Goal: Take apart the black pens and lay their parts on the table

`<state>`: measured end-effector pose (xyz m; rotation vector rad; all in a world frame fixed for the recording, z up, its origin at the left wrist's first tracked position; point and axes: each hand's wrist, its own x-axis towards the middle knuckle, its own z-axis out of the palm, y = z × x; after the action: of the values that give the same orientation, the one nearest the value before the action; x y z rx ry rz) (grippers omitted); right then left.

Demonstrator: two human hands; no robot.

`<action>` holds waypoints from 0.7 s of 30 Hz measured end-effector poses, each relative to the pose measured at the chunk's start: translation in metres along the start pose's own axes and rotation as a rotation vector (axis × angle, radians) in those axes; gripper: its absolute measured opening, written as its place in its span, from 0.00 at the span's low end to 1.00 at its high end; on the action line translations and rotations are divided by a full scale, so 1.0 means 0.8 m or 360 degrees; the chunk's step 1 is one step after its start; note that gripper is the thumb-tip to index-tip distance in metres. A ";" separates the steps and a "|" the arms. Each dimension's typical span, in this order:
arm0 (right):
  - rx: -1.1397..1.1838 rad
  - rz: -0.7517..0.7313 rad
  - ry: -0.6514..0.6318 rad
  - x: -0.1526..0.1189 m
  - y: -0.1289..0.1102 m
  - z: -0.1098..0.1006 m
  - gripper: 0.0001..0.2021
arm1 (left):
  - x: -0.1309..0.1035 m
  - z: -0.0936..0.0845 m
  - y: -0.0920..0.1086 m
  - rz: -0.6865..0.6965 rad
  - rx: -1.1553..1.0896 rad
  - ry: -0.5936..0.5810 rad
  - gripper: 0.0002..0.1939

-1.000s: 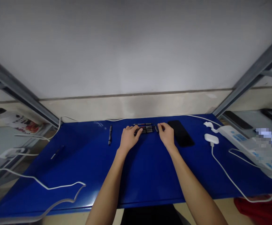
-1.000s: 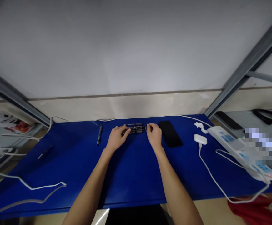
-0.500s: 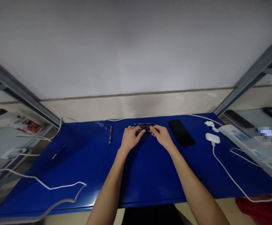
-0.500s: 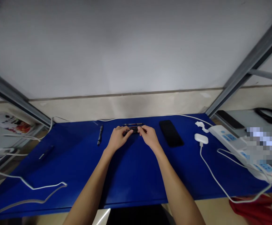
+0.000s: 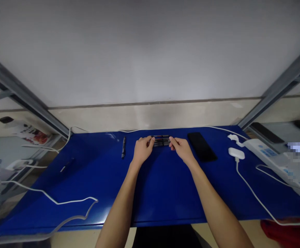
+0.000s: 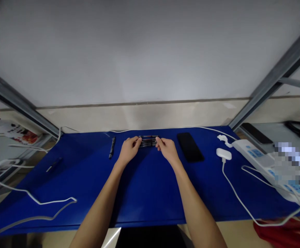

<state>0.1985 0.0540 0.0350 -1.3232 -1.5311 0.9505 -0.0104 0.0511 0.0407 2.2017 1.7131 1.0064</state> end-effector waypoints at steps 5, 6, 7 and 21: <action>0.0029 -0.0001 -0.0045 -0.001 -0.002 -0.001 0.22 | 0.000 0.001 0.000 -0.0009 -0.0005 0.0006 0.20; 0.0044 -0.0045 -0.0057 0.000 -0.001 -0.001 0.20 | 0.000 0.002 -0.001 -0.0017 -0.0003 0.0008 0.21; 0.0044 -0.0089 -0.0068 0.001 0.000 -0.002 0.18 | 0.000 0.002 -0.002 -0.0027 0.0001 0.0008 0.21; 0.0076 -0.0094 -0.0050 0.003 0.005 -0.002 0.14 | 0.001 0.000 -0.005 -0.0128 0.0060 0.0021 0.21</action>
<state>0.2008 0.0572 0.0321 -1.2283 -1.5534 0.9692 -0.0136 0.0530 0.0388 2.1342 1.8254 0.9794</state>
